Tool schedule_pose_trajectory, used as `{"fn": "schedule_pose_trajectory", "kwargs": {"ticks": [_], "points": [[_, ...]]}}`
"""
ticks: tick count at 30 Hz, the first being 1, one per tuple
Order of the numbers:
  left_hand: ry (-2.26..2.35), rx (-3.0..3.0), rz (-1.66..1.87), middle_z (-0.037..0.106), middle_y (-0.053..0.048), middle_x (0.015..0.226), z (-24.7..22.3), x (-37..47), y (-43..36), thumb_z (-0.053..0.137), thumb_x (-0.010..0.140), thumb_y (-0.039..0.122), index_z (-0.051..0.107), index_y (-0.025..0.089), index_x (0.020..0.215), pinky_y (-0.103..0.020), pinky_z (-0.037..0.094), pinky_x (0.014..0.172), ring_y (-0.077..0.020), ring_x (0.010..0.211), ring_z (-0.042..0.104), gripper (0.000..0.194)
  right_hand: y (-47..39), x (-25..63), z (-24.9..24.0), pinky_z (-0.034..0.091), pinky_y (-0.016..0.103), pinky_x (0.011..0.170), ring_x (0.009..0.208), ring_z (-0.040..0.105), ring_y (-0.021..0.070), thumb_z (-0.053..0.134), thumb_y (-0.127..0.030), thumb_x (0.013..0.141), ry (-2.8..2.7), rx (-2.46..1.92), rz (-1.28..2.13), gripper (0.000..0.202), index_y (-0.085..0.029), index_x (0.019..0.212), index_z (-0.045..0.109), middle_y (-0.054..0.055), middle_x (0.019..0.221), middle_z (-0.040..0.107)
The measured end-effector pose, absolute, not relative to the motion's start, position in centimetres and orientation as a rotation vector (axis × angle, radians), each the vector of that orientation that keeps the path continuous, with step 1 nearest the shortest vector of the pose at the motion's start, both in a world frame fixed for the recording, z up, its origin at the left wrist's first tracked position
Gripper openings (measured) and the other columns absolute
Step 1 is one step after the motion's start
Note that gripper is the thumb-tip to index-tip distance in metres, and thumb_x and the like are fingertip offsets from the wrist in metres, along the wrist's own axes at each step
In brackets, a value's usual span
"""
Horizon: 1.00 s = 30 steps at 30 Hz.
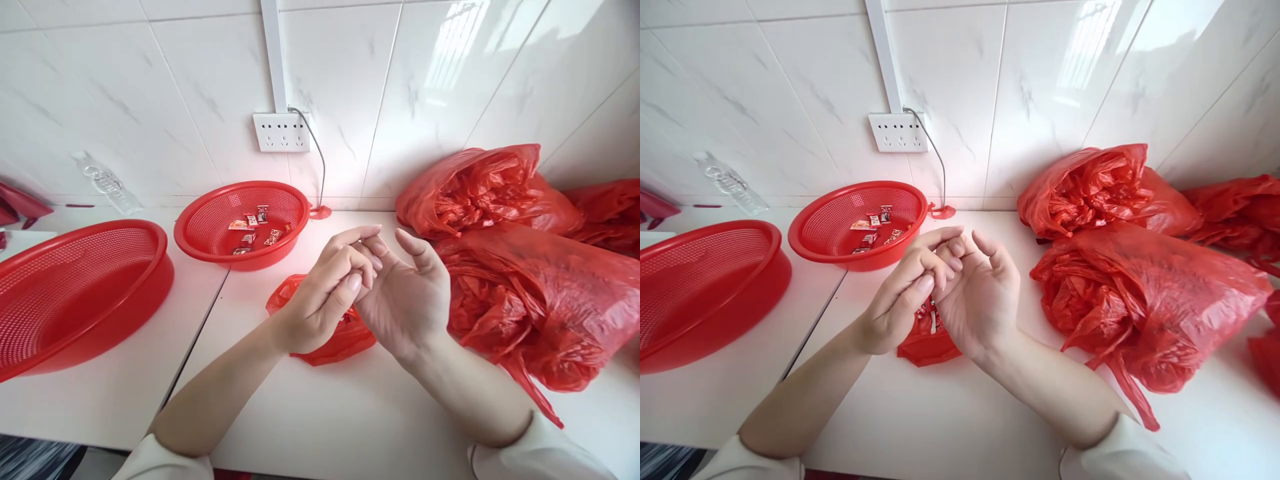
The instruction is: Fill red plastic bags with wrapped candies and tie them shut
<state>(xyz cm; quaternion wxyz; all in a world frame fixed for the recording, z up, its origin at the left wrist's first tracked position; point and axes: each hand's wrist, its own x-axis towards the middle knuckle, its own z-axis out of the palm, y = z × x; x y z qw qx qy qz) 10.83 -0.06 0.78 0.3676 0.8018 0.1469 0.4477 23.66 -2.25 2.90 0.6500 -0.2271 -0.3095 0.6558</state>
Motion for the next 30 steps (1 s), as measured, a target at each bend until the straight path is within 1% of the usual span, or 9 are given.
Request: {"fn": "schedule_pose_trajectory", "kwargs": {"ticks": [7,13,16,18,20,22,25,28,30], "points": [[0.442,1.781,1.122,0.047,-0.004,0.144,0.4,10.5,1.2,0.037,0.088,0.015,0.049,0.02,0.068,-0.049,0.042,0.103,-0.0249,0.119,0.052,0.024,-0.8,23.1,1.4,0.044,0.026,0.052,0.054,0.031,0.013,0.051,-0.043,0.082,-0.718,-0.511,1.517,0.03,-0.023,0.065,0.038,-0.002,0.064,0.024],[0.882,1.789,1.116,0.065,-0.004,0.116,1.5,5.6,3.1,0.041,0.087,0.021,0.058,0.021,0.085,-0.044,0.047,0.093,-0.0245,0.112,0.058,0.017,0.0,25.0,1.0,0.051,0.025,0.065,0.052,0.03,0.0089,0.056,-0.033,0.084,-0.722,-0.506,1.692,0.024,-0.02,0.068,0.044,-0.005,0.063,0.022],[1.278,2.097,0.799,0.065,-0.003,0.093,0.0,3.8,2.4,0.047,0.088,0.031,0.06,0.022,0.087,-0.036,0.049,0.077,-0.0218,0.09,0.062,0.016,0.0,26.4,1.2,0.049,0.025,0.062,0.051,0.031,0.0089,0.052,-0.033,0.086,-0.784,-0.532,1.633,0.025,-0.02,0.067,0.043,-0.005,0.061,0.023],[1.525,2.314,0.587,0.063,-0.004,0.09,-1.8,3.3,1.4,0.05,0.088,0.042,0.059,0.022,0.089,-0.035,0.047,0.067,-0.0219,0.081,0.06,0.022,0.2,27.5,1.3,0.049,0.028,0.063,0.052,0.036,0.01,0.05,-0.037,0.088,-0.958,-0.599,1.529,0.026,-0.021,0.068,0.044,-0.005,0.061,0.029],[1.71,2.517,0.425,0.061,-0.007,0.092,-3.8,3.3,0.3,0.056,0.083,0.05,0.058,0.021,0.091,-0.038,0.046,0.067,-0.026,0.084,0.059,0.031,0.6,28.7,1.1,0.05,0.032,0.07,0.063,0.049,0.0131,0.05,-0.042,0.089,-1.307,-0.758,1.329,0.027,-0.021,0.073,0.05,-0.002,0.066,0.043],[1.814,2.636,0.258,0.06,-0.009,0.091,-5.6,3.3,-0.4,0.062,0.078,0.054,0.059,0.02,0.09,-0.04,0.045,0.071,-0.0288,0.088,0.058,0.036,1.3,30.1,0.4,0.048,0.037,0.08,0.081,0.058,0.0187,0.052,-0.046,0.088,-1.737,-1.057,1.019,0.025,-0.021,0.087,0.058,0.004,0.088,0.059],[1.809,2.727,0.077,0.061,-0.01,0.09,-7.2,3.4,-0.8,0.063,0.079,0.042,0.061,0.019,0.083,-0.041,0.045,0.073,-0.0291,0.088,0.058,0.023,3.0,32.0,-1.8,0.045,0.044,0.088,0.103,0.058,0.0293,0.056,-0.046,0.085,-2.171,-1.666,0.608,0.042,-0.021,0.118,0.057,0.013,0.122,0.058],[1.753,2.678,0.113,0.061,-0.009,0.086,-6.8,3.5,-0.3,0.054,0.085,0.025,0.059,0.02,0.071,-0.039,0.045,0.07,-0.0264,0.085,0.058,0.015,4.7,33.3,-3.9,0.049,0.041,0.077,0.1,0.062,0.0324,0.062,-0.034,0.08,-2.327,-2.04,0.641,0.056,-0.017,0.132,0.05,0.018,0.12,0.06],[1.695,2.516,0.262,0.06,-0.006,0.081,-5.3,3.3,0.5,0.051,0.087,0.028,0.057,0.02,0.067,-0.035,0.044,0.063,-0.0224,0.077,0.058,0.023,5.4,34.1,-4.0,0.049,0.035,0.068,0.087,0.066,0.0272,0.062,-0.023,0.077,-2.38,-2.065,0.752,0.05,-0.018,0.126,0.055,0.014,0.108,0.066]]}}
